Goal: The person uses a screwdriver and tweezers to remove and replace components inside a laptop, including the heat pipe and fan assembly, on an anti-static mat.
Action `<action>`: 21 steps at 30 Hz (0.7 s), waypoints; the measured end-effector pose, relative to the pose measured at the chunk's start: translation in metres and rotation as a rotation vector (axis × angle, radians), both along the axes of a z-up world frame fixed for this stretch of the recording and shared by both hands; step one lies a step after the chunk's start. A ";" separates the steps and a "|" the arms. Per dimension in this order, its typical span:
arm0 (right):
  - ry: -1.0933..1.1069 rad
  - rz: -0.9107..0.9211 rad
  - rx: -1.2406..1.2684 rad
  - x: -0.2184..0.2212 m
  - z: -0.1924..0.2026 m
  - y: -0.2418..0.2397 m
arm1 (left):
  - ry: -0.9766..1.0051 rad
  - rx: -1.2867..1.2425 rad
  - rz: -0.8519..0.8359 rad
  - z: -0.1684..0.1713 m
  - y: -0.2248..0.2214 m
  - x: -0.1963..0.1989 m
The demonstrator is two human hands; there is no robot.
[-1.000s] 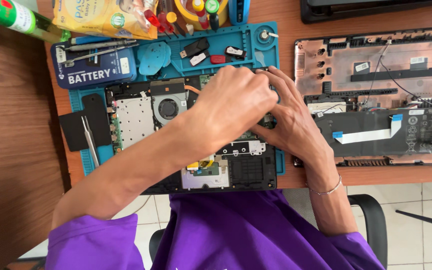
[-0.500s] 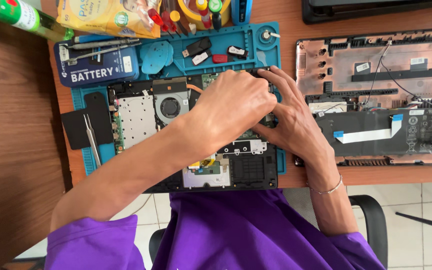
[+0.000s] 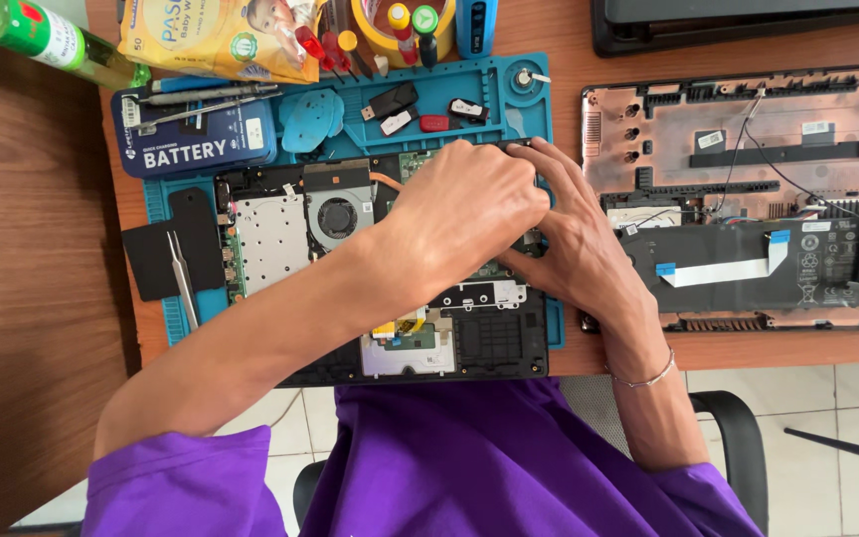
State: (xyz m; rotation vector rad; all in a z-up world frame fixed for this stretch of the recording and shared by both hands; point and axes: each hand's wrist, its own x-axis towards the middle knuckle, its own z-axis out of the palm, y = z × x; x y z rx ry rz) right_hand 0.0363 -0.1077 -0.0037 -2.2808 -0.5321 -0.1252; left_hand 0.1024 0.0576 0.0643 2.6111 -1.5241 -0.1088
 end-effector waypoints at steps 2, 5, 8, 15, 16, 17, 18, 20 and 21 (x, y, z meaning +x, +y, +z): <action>-0.003 0.001 0.002 -0.001 0.000 0.000 | -0.029 0.046 0.026 -0.001 -0.004 -0.002; -0.014 0.008 0.014 -0.002 -0.001 0.000 | -0.042 0.132 0.026 0.001 -0.003 -0.002; -0.032 0.002 -0.003 -0.001 -0.002 0.000 | -0.070 0.084 0.004 0.002 -0.001 0.000; -0.062 0.005 -0.010 -0.002 -0.003 0.000 | 0.007 0.065 0.019 0.001 0.003 0.004; -0.063 0.006 -0.005 -0.002 -0.003 0.000 | 0.002 0.091 0.036 0.001 0.002 0.002; -0.064 0.008 0.000 -0.002 -0.003 0.000 | -0.003 0.116 0.054 0.002 -0.001 0.000; -0.053 0.006 -0.003 -0.002 -0.004 0.000 | -0.008 0.141 0.072 0.002 -0.003 -0.003; -0.031 0.000 -0.009 -0.002 -0.005 0.000 | -0.087 0.151 0.057 0.005 -0.002 -0.008; -0.022 0.001 0.002 -0.002 -0.006 -0.001 | -0.126 0.156 0.047 0.006 -0.003 -0.009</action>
